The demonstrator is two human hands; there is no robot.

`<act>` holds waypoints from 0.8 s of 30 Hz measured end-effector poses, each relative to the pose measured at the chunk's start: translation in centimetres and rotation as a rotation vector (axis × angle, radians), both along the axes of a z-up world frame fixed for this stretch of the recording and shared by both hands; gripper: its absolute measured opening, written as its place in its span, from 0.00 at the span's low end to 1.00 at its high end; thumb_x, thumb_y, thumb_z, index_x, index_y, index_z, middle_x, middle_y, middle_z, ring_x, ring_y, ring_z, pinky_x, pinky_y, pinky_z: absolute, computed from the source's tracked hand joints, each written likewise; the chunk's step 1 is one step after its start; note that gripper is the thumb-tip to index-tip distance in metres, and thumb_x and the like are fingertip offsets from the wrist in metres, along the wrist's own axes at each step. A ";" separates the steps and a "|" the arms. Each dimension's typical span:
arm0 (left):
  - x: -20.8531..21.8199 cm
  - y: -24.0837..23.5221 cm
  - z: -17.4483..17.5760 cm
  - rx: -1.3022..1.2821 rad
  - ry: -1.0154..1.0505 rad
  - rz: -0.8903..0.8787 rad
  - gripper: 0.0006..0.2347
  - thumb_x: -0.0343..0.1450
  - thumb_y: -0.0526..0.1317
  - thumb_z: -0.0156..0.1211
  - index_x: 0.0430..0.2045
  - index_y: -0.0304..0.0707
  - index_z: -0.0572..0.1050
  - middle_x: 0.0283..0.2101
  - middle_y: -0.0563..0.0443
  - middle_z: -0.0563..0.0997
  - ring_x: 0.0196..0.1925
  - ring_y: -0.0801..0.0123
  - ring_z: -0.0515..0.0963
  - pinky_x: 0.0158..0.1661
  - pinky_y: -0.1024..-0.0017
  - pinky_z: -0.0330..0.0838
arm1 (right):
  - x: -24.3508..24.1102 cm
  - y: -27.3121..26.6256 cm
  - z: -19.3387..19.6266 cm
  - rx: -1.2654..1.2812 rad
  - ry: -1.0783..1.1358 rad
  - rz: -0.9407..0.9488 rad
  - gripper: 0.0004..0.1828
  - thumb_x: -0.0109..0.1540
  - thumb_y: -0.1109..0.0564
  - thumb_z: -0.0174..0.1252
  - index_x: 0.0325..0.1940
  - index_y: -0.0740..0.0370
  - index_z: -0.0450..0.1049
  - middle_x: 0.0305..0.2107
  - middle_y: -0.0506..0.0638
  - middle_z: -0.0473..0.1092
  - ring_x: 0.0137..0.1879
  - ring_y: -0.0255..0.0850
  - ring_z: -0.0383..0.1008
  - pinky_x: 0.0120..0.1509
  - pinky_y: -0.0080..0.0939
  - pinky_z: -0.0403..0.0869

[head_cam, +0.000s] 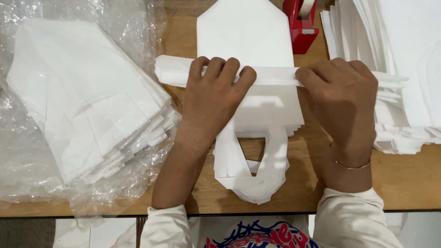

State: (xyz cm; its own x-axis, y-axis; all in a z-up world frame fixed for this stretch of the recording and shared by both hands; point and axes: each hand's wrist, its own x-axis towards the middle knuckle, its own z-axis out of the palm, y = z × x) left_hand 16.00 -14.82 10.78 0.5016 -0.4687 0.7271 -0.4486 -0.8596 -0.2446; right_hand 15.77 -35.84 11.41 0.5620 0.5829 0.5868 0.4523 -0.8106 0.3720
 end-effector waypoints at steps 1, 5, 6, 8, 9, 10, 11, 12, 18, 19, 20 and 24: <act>0.1 0.3 -0.2 0.012 0.006 0.045 0.11 0.55 0.25 0.51 0.21 0.44 0.65 0.22 0.56 0.65 0.24 0.69 0.64 0.35 0.71 0.62 | 0.0 -0.2 -0.1 -0.003 0.009 -0.011 0.08 0.54 0.65 0.56 0.26 0.52 0.69 0.24 0.41 0.68 0.27 0.35 0.63 0.31 0.31 0.59; 0.3 1.5 -0.7 0.047 0.028 0.148 0.15 0.50 0.24 0.53 0.23 0.46 0.67 0.25 0.56 0.64 0.30 0.68 0.64 0.39 0.70 0.61 | 0.2 -0.8 -0.5 0.012 0.073 0.013 0.08 0.56 0.64 0.60 0.29 0.52 0.71 0.23 0.42 0.67 0.26 0.37 0.63 0.27 0.32 0.59; 0.4 1.7 -0.5 0.048 0.027 0.151 0.15 0.50 0.24 0.53 0.23 0.46 0.67 0.25 0.56 0.64 0.30 0.68 0.64 0.39 0.70 0.61 | 0.3 -0.8 -0.6 0.013 0.072 0.015 0.08 0.56 0.64 0.60 0.29 0.52 0.71 0.23 0.42 0.67 0.26 0.37 0.63 0.27 0.32 0.59; 0.4 2.1 -0.3 0.029 0.016 0.120 0.16 0.49 0.22 0.49 0.24 0.44 0.66 0.26 0.56 0.64 0.30 0.68 0.64 0.38 0.72 0.61 | 0.4 -0.8 -0.9 0.008 0.066 0.004 0.07 0.57 0.64 0.58 0.31 0.52 0.70 0.21 0.41 0.65 0.25 0.35 0.60 0.25 0.30 0.56; 0.5 2.2 -0.1 0.031 0.016 0.123 0.16 0.49 0.22 0.49 0.24 0.44 0.66 0.26 0.56 0.64 0.30 0.68 0.64 0.38 0.72 0.61 | 0.4 -0.7 -0.9 0.009 0.065 0.007 0.07 0.57 0.64 0.58 0.31 0.52 0.70 0.21 0.41 0.65 0.25 0.35 0.60 0.25 0.30 0.56; 0.5 2.3 0.0 0.022 0.008 0.129 0.15 0.51 0.22 0.49 0.23 0.44 0.66 0.26 0.56 0.63 0.29 0.68 0.63 0.38 0.72 0.61 | 0.4 -0.6 -1.0 0.009 0.114 -0.022 0.06 0.60 0.62 0.58 0.32 0.51 0.70 0.18 0.41 0.60 0.23 0.35 0.56 0.24 0.30 0.53; 0.5 2.5 0.2 0.013 0.000 0.134 0.14 0.52 0.23 0.49 0.23 0.44 0.66 0.26 0.55 0.62 0.29 0.67 0.62 0.37 0.72 0.60 | 0.3 -0.5 -1.0 0.008 0.164 -0.052 0.06 0.62 0.60 0.58 0.34 0.51 0.69 0.15 0.42 0.55 0.21 0.34 0.52 0.22 0.30 0.50; 0.5 2.6 0.2 0.015 -0.003 0.141 0.14 0.52 0.23 0.49 0.23 0.44 0.66 0.26 0.55 0.62 0.29 0.67 0.62 0.37 0.72 0.60 | 0.4 -0.4 -1.1 0.010 0.161 -0.044 0.06 0.62 0.60 0.58 0.34 0.51 0.69 0.15 0.42 0.55 0.21 0.34 0.52 0.22 0.30 0.50; 0.6 3.0 0.2 -0.044 0.043 0.089 0.14 0.51 0.21 0.46 0.22 0.40 0.64 0.28 0.53 0.63 0.32 0.66 0.62 0.38 0.70 0.59 | 0.7 0.0 -0.5 -0.096 0.432 -0.021 0.05 0.63 0.57 0.50 0.35 0.57 0.61 0.12 0.45 0.52 0.18 0.37 0.47 0.18 0.35 0.49; 0.6 3.0 0.5 -0.079 0.013 0.051 0.13 0.52 0.20 0.46 0.22 0.39 0.64 0.28 0.53 0.63 0.32 0.65 0.63 0.38 0.70 0.59 | 0.7 0.2 -0.3 -0.128 0.379 0.019 0.04 0.63 0.57 0.48 0.39 0.57 0.61 0.13 0.44 0.52 0.18 0.37 0.50 0.17 0.35 0.48; 0.5 2.9 0.6 -0.111 -0.014 0.014 0.12 0.54 0.20 0.46 0.23 0.39 0.64 0.28 0.53 0.63 0.33 0.65 0.64 0.38 0.70 0.59 | 0.6 0.5 -0.2 -0.157 0.330 0.061 0.04 0.64 0.57 0.47 0.42 0.57 0.62 0.14 0.43 0.53 0.19 0.37 0.52 0.15 0.35 0.48; -0.4 3.1 0.6 -0.179 -0.049 -0.002 0.10 0.61 0.20 0.52 0.24 0.37 0.67 0.31 0.48 0.65 0.39 0.62 0.66 0.49 0.61 0.55 | 0.7 1.2 0.9 -0.140 0.374 0.143 0.10 0.63 0.54 0.44 0.48 0.58 0.62 0.15 0.45 0.60 0.17 0.39 0.59 0.14 0.37 0.52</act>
